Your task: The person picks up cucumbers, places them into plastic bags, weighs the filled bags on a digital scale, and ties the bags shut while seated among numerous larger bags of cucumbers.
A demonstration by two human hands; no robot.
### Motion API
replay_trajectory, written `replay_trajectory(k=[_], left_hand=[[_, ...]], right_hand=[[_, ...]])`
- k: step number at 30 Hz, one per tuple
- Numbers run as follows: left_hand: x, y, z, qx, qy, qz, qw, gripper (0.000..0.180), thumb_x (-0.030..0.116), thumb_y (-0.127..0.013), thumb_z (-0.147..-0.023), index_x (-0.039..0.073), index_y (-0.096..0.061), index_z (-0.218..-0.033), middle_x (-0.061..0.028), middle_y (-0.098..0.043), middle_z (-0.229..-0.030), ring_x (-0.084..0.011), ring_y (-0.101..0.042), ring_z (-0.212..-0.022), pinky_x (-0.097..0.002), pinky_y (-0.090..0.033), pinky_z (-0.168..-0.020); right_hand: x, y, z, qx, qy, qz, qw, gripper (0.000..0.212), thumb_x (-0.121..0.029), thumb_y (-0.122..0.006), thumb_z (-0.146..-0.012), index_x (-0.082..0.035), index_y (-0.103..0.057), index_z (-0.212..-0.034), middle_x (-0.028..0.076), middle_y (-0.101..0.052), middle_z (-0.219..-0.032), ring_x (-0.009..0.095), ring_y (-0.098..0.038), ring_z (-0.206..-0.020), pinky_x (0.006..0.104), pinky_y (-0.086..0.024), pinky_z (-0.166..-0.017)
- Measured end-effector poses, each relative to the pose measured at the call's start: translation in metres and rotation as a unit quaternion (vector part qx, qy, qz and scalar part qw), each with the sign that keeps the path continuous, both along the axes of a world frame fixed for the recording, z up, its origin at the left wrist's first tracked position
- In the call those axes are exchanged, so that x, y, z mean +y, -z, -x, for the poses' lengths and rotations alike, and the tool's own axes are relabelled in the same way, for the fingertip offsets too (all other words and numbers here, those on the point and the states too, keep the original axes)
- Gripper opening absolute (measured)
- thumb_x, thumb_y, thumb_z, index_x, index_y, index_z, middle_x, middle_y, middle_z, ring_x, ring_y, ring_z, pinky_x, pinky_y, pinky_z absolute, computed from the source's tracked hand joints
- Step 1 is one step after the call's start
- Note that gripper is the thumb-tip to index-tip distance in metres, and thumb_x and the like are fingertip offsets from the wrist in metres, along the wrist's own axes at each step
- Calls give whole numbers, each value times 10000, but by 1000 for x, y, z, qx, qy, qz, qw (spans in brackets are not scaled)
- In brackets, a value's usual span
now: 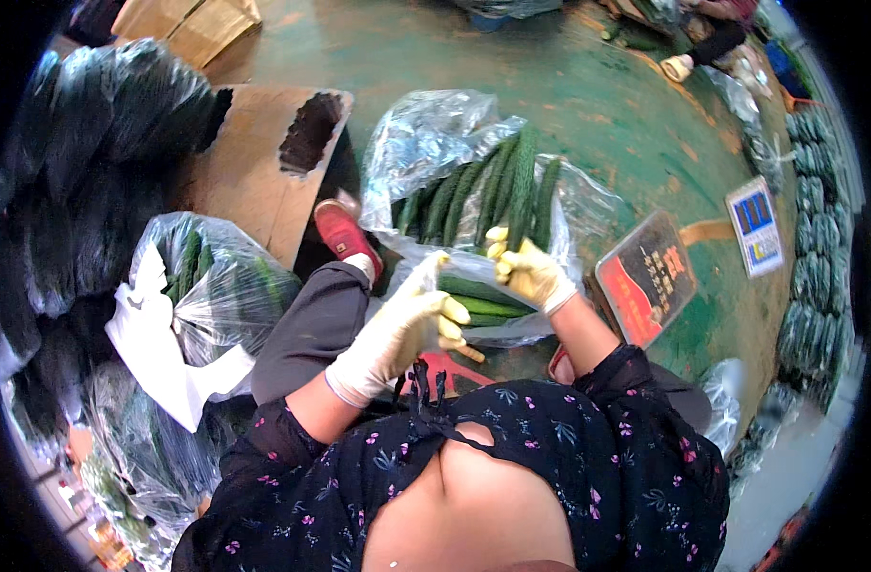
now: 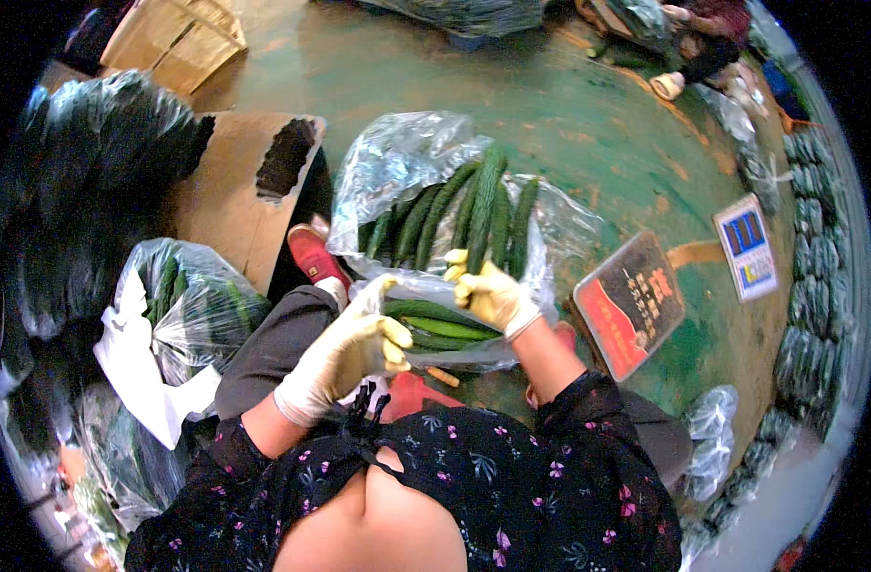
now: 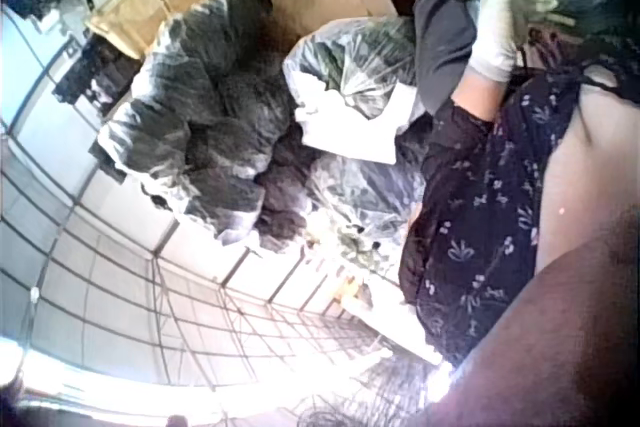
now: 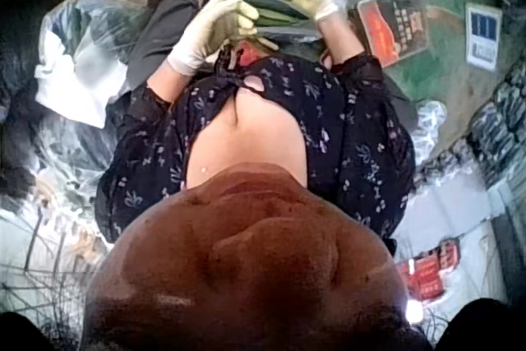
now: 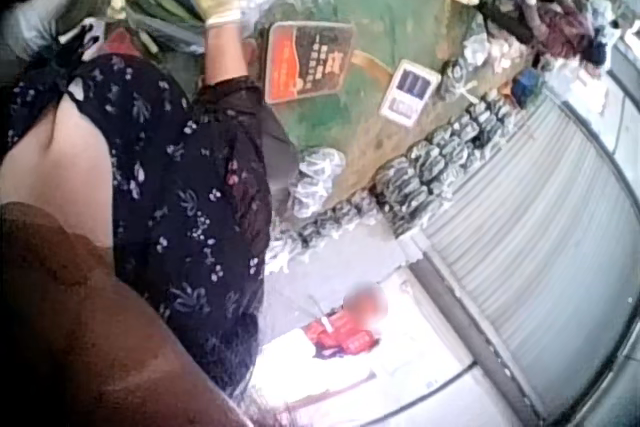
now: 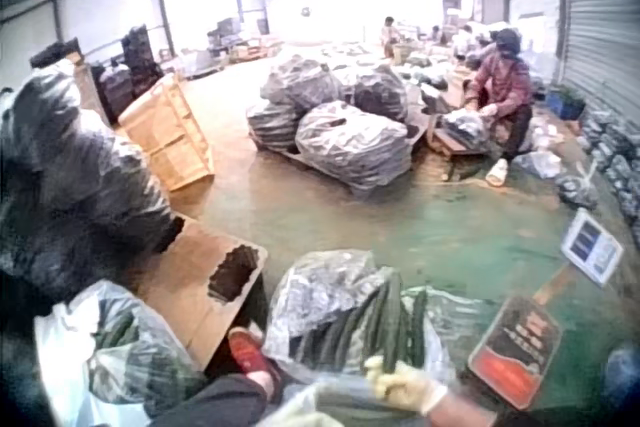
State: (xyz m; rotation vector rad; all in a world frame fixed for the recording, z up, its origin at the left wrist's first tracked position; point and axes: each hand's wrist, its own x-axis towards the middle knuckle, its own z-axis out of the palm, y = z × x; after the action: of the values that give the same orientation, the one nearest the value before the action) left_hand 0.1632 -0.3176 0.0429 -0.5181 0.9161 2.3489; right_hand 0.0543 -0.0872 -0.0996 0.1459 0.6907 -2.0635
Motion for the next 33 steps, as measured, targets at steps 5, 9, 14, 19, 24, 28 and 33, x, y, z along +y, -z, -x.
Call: replay_trajectory(k=[5,9,14,19,24,28,33], left_hand=[[-3,6,5,12,-46,-18,999,647,294,-574,-891,207,-214,-1422,-117,-606,-950,-208,-616,-730,-381,-535,-688],[-9,-2,17,11,-98,-71,993,482,340,-600,-875,174,-409,-1285,-145,-625,-940,-228,-631,-697,-387,-537,-689],[-10,1,10,-13,-78,4,997,604,368,-594,-872,171,-316,-1372,-125,-609,-913,-197,-603,-662,-378,-522,-669],[3,-9,-2,-7,35,16,999,685,252,-540,-912,77,-164,-1458,-87,-614,-895,-141,-587,-671,-275,-488,-673],[3,-19,0,-38,81,39,995,708,282,-572,-911,103,-166,-1463,-106,-601,-944,-142,-588,-762,-259,-464,-735],[-8,-11,-3,-39,82,36,995,770,290,-604,-893,111,-135,-1477,-117,-603,-966,-153,-583,-783,-264,-451,-763],[-11,-14,-1,-36,68,24,997,765,291,-597,-897,110,-134,-1478,-124,-604,-964,-157,-583,-782,-272,-455,-767]], right_hand=[[-15,7,-58,165,-49,-74,982,245,-17,-670,-742,-36,-590,-972,63,-623,-921,191,-602,-850,323,-485,-805],[47,80,-94,423,-193,-527,711,355,-222,-695,-789,-46,-606,-1084,177,-641,-1017,295,-617,-965,353,-479,-879],[112,82,-66,486,-594,-468,438,459,-269,-716,-716,-74,-633,-1123,109,-664,-1063,263,-638,-949,362,-489,-852],[7,-50,48,233,-420,-190,856,288,-217,-632,-859,-37,-640,-1083,71,-678,-916,134,-648,-734,283,-541,-656],[-76,59,88,65,-186,-289,937,313,-264,-653,-844,-46,-605,-1064,50,-663,-905,139,-632,-766,296,-537,-700],[-171,112,65,-101,-141,-239,956,288,-212,-697,-808,-58,-603,-1032,83,-654,-890,228,-625,-784,381,-523,-691],[-166,133,53,-82,-36,-203,975,145,-212,-643,-853,-96,-591,-784,20,-577,-668,131,-525,-535,266,-450,-481]])
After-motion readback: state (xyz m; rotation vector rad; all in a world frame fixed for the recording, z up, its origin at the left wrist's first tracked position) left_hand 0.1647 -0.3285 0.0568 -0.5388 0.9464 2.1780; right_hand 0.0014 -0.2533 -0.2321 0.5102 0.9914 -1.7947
